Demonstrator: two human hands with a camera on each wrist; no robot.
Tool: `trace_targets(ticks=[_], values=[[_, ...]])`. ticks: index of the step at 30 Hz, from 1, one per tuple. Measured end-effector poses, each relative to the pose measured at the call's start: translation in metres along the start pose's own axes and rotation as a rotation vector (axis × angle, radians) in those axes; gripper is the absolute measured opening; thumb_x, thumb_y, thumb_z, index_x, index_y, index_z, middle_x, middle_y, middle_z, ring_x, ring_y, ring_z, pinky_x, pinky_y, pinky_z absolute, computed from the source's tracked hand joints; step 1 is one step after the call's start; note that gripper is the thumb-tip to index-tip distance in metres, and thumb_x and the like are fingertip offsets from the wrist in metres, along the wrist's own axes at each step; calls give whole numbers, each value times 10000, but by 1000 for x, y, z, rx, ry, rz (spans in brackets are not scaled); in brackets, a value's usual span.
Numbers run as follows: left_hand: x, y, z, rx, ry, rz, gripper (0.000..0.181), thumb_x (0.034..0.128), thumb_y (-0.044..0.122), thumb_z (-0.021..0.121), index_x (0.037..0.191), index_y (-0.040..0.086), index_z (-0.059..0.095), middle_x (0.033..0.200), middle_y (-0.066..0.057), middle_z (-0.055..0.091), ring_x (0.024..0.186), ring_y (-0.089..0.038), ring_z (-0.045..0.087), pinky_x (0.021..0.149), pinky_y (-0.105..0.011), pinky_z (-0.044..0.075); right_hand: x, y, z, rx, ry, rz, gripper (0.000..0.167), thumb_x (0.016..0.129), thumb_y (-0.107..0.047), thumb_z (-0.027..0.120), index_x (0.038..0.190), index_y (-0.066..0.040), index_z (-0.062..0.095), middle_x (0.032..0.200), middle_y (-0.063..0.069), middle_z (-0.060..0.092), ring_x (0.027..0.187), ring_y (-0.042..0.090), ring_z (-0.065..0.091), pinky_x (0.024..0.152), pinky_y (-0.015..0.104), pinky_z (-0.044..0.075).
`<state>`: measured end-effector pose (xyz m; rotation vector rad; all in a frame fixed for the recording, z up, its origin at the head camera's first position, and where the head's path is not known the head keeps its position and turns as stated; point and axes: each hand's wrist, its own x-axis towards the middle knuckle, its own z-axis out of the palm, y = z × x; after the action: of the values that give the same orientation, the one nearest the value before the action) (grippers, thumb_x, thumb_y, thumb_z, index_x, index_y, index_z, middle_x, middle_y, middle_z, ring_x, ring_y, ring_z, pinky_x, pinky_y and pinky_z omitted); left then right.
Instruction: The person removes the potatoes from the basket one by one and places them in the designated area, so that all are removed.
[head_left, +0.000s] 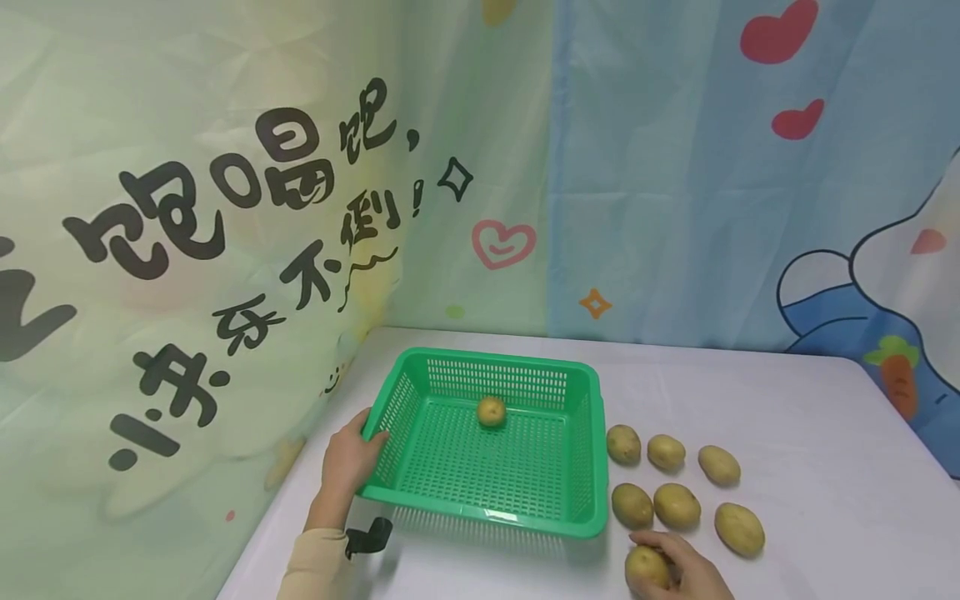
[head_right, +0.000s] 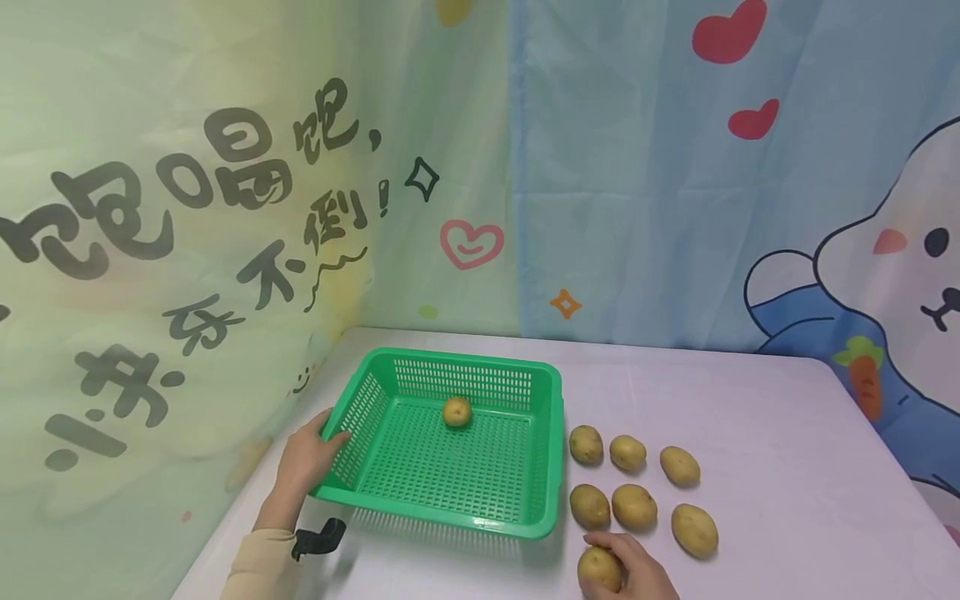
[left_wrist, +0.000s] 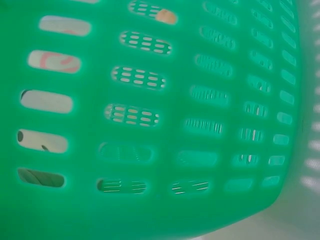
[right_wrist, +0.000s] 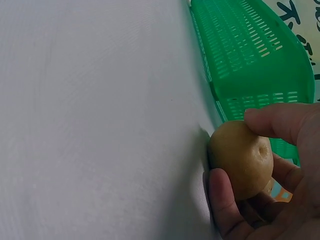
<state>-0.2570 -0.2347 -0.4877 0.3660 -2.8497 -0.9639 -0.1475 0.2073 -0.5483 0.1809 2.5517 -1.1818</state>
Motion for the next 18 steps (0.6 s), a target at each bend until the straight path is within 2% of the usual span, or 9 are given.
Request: trace_targets(ticks=[4, 7, 11, 15, 18], values=[[0, 1, -1, 8, 0, 2, 557, 935, 258, 630, 1426, 40, 481, 1189, -227, 643, 683, -212, 556, 576, -320, 412, -2, 0, -3, 15, 0, 4, 620, 747, -385, 819, 1281, -162, 597, 1225, -1, 604, 1010, 200, 588, 826, 459, 495], [0, 0, -1, 13, 6, 5, 553, 934, 246, 633, 1420, 28, 484, 1179, -231, 646, 685, -213, 562, 575, -324, 416, -4, -2, -8, 17, 32, -14, 615, 776, -410, 793, 1290, -143, 586, 1209, 6, 608, 947, 160, 560, 773, 373, 487], [0, 0, -1, 7, 7, 9, 551, 936, 232, 633, 1420, 18, 479, 1171, -236, 647, 676, -211, 565, 572, -324, 420, -6, -7, -17, 27, 110, -40, 493, 850, -316, 746, 1283, -135, 594, 1171, 9, 614, 866, 123, 513, 692, 261, 451], [1, 1, -1, -8, 1, 8, 546, 936, 230, 632, 1419, 25, 482, 1159, -232, 649, 658, -203, 558, 561, -313, 414, -4, -13, -24, 48, 146, -42, 395, 891, -244, 700, 1262, -135, 614, 1055, 2, 599, 840, 122, 496, 654, 229, 444], [1, 2, -1, -13, -4, 4, 544, 934, 234, 632, 1417, 32, 486, 1142, -225, 655, 646, -198, 554, 553, -306, 411, -2, -19, -27, 58, 158, -53, 363, 907, -237, 684, 1247, -126, 624, 1094, 9, 626, 852, 120, 518, 666, 231, 457]])
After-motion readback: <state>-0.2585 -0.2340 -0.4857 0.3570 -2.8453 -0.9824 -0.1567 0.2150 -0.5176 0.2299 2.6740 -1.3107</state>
